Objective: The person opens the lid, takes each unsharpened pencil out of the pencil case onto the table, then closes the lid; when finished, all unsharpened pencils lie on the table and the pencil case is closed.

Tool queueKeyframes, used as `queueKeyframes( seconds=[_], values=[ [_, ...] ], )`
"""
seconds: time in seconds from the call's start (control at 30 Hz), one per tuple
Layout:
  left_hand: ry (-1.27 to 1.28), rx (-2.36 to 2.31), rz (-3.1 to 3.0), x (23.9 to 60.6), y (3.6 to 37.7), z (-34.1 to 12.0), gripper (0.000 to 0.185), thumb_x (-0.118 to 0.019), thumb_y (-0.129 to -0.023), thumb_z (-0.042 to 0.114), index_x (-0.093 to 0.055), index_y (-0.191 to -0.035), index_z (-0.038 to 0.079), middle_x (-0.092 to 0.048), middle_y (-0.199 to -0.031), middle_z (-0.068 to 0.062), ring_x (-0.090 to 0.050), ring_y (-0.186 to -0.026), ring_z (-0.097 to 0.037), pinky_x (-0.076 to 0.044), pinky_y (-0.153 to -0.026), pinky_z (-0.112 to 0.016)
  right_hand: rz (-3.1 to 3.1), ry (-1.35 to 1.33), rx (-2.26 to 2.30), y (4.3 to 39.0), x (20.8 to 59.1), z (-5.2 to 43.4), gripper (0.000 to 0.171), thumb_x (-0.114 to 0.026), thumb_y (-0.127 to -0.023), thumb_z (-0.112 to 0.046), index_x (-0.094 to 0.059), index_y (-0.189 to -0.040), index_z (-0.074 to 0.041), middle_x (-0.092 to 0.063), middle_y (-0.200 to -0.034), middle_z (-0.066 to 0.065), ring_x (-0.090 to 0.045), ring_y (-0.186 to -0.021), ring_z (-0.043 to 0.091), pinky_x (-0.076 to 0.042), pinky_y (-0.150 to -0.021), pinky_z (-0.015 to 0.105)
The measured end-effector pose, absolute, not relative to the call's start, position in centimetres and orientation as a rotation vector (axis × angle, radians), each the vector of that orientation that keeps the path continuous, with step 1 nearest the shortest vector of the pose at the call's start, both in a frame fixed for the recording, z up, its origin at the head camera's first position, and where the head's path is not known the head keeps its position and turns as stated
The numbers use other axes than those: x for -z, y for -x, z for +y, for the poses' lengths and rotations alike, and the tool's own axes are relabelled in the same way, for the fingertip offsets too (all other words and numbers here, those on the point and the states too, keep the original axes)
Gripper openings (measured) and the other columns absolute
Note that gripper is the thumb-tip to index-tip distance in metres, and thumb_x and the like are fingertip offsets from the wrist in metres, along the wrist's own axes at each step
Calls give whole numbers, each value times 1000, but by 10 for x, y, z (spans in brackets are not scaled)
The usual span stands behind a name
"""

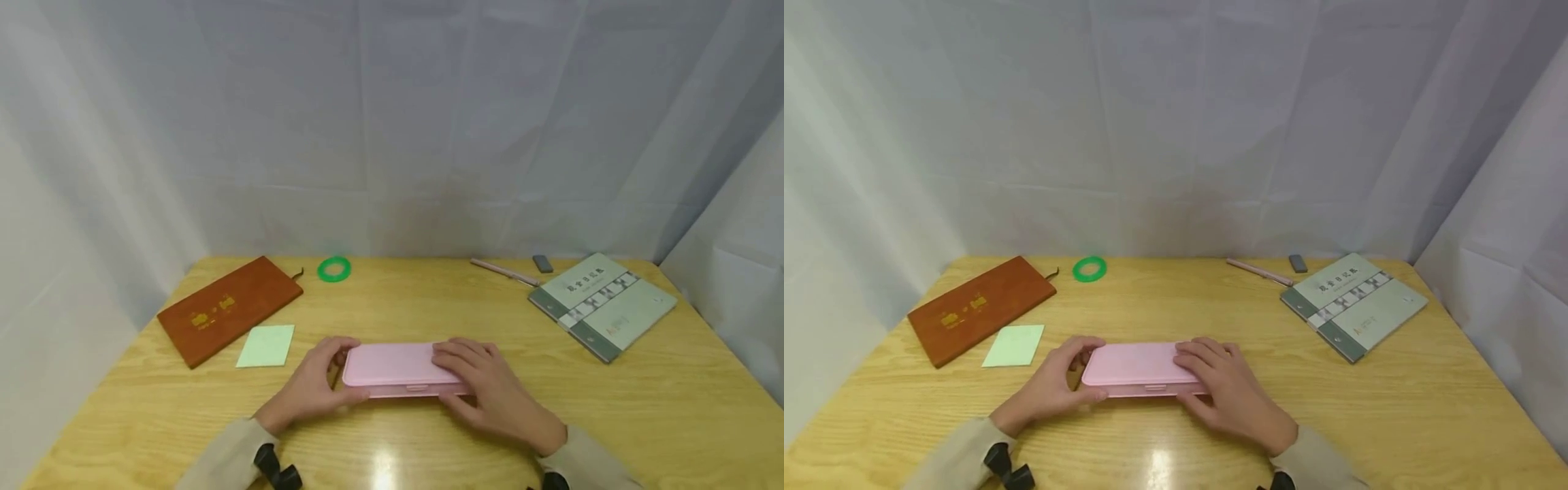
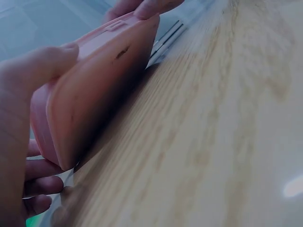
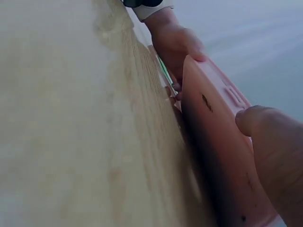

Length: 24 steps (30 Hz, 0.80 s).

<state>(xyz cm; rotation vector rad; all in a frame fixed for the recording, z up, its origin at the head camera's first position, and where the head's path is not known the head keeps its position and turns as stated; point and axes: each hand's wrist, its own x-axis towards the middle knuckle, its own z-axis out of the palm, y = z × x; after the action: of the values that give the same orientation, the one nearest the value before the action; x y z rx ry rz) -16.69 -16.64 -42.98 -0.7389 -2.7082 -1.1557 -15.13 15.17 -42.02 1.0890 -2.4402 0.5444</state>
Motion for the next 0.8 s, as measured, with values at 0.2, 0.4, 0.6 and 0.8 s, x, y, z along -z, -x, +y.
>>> queueKeyframes(
  seconds=[0.2, 0.4, 0.6, 0.8],
  values=[
    [691, 1274, -2694, 432, 167, -162, 65, -80, -75, 36, -58, -126, 2, -56, -93, 1, -49, -82, -10, -43, -72, -24, -2366, -1110, -466, 158, 412, 136, 33, -61, -92, -41, -66, -115, -18, -65, -115, -4, -58, -108, 15, -44, -85, 37],
    [668, 1423, -2643, 433, 166, -161, 62, -79, -76, 29, -57, -126, -1, -56, -89, -1, -48, -78, -9, -42, -67, -22, -2322, -1163, -404, 163, 404, 128, 30, -63, -90, -35, -68, -110, -13, -67, -107, 0, -62, -99, 17, -49, -80, 38],
    [607, 1546, -2626, 433, 165, -159, 63, -79, -77, 24, -51, -128, 0, -64, -103, -9, -51, -82, -10, -42, -71, -23, -2221, -1218, -321, 167, 403, 123, 33, -48, -98, -32, -68, -103, -6, -68, -98, 4, -64, -88, 18, -53, -79, 36],
    [558, 1623, -2636, 430, 164, -155, 62, -80, -77, 21, -49, -127, 1, -63, -107, -12, -51, -87, -15, -42, -76, -25, -2211, -1213, -240, 166, 401, 119, 25, -55, -91, -23, -68, -99, -4, -68, -93, 6, -64, -82, 18, -54, -75, 33]
  ],
)
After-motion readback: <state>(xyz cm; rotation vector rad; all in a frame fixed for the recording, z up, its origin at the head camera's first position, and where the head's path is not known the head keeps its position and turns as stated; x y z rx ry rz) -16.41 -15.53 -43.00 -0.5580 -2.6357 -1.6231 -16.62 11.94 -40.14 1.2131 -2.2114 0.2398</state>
